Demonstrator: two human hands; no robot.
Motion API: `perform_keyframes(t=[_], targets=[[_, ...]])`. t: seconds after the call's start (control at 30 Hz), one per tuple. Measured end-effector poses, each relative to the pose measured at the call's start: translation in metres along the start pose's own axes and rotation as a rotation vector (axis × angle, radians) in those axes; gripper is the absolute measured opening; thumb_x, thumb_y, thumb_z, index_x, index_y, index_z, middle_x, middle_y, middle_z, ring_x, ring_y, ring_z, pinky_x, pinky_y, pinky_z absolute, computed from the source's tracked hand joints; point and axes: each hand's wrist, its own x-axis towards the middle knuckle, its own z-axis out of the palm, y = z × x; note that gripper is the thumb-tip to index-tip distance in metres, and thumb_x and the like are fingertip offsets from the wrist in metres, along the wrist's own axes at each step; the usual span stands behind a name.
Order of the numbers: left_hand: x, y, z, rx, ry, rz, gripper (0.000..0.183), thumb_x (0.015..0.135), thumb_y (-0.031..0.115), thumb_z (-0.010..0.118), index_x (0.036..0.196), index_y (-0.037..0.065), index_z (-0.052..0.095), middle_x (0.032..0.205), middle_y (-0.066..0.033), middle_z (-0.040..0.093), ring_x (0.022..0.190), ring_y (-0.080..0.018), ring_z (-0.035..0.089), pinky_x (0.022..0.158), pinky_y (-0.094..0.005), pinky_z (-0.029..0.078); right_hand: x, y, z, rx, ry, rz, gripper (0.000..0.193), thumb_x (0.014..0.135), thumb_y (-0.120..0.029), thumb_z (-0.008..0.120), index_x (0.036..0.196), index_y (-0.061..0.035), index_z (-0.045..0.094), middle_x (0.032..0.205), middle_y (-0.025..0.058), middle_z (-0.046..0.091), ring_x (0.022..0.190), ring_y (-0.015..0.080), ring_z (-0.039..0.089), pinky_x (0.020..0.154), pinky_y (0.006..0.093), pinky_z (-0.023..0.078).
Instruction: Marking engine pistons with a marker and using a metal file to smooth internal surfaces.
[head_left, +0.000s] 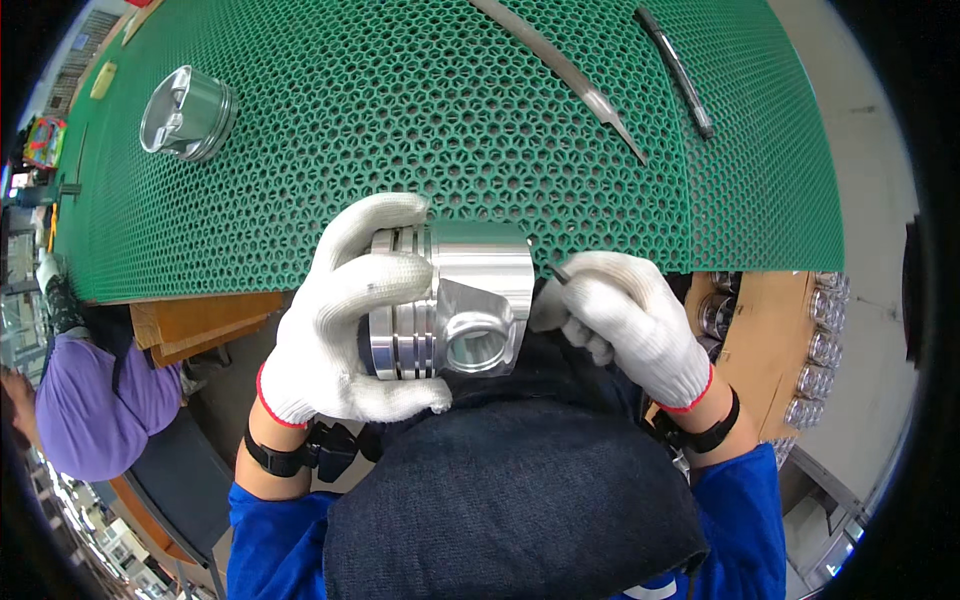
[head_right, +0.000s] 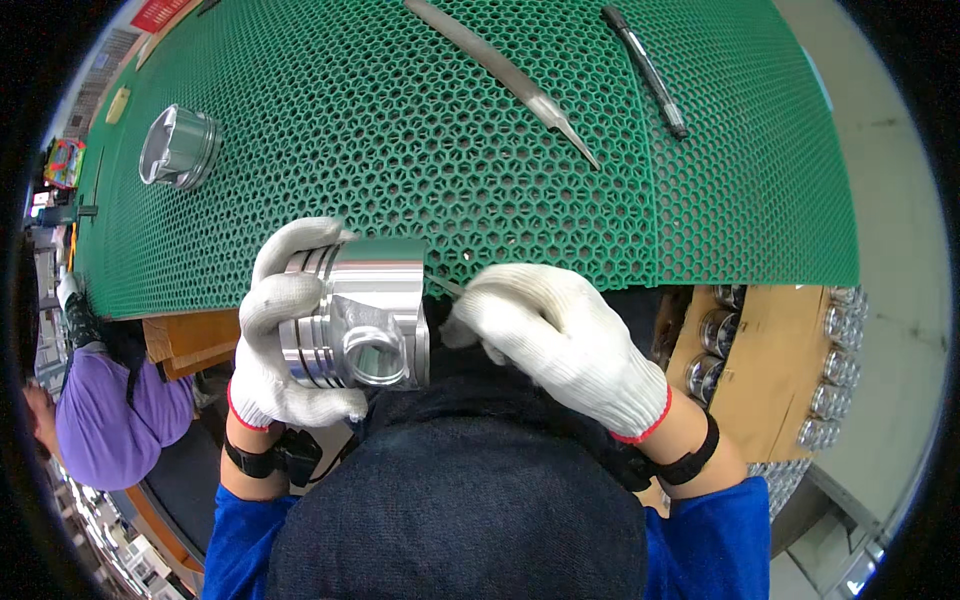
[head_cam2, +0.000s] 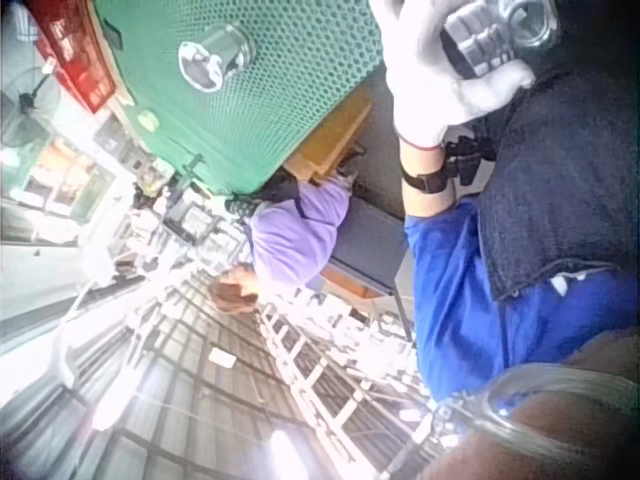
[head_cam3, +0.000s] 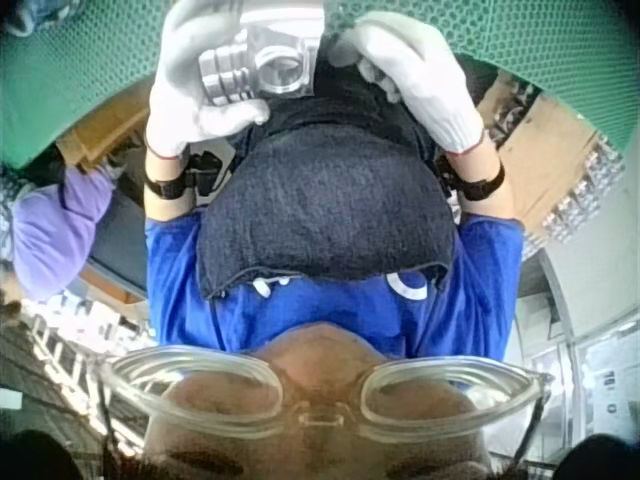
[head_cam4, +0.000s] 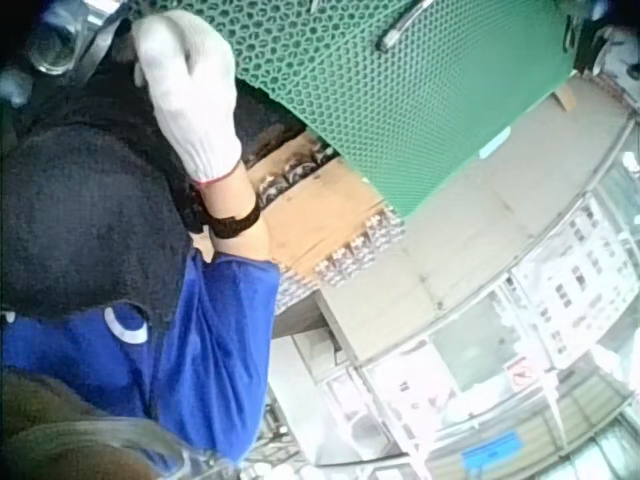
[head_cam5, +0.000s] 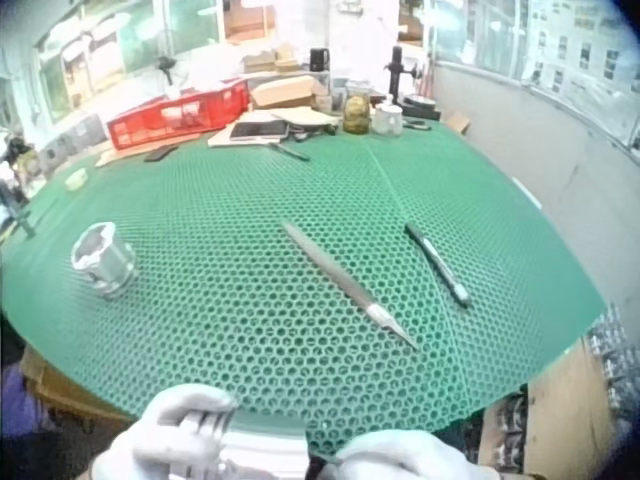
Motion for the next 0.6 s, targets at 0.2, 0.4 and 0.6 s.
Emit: perform_keyframes(t=[0.2,0.4,0.6], targets=[[0.002,0.002,0.006,-0.042,0.046,-0.090,0.084,0.057,0.044,0.092,0.121,0.002,0.058,0.136,-0.0286,0.044,0.125,-0.0405,0.048,0.103,-0.0514,0.041,0.006,0.017,-0.003,-0.405,0.026,-0.350,0.026,0.089,-0.031,0.061,0.088,-0.0056,0.069,0.077,0.0116,0.064,0.067,0.0239,0.063,0.062,0.0345,0.050],[0.011,0.002,0.006,-0.169,0.134,-0.237,0.107,0.061,0.049,0.090,0.140,-0.002,0.039,0.136,-0.0207,0.045,0.126,-0.0309,0.048,0.106,-0.0431,0.039,0.000,0.004,-0.007,-1.084,-0.003,-0.613,0.026,0.089,-0.037,0.063,0.077,-0.0140,0.063,0.068,0.0079,0.058,0.063,0.0284,0.064,0.055,0.0394,0.052],[0.032,0.016,-0.007,-0.283,0.304,-0.618,0.094,0.075,0.048,0.075,0.145,0.002,0.032,0.138,-0.0148,0.045,0.127,-0.0254,0.047,0.106,-0.0370,0.039,-0.017,0.029,-0.013,-0.454,-0.638,-0.655,0.022,0.090,-0.027,0.068,0.105,-0.0121,0.070,0.097,0.0065,0.068,0.079,0.0258,0.068,0.067,0.0362,0.055]])
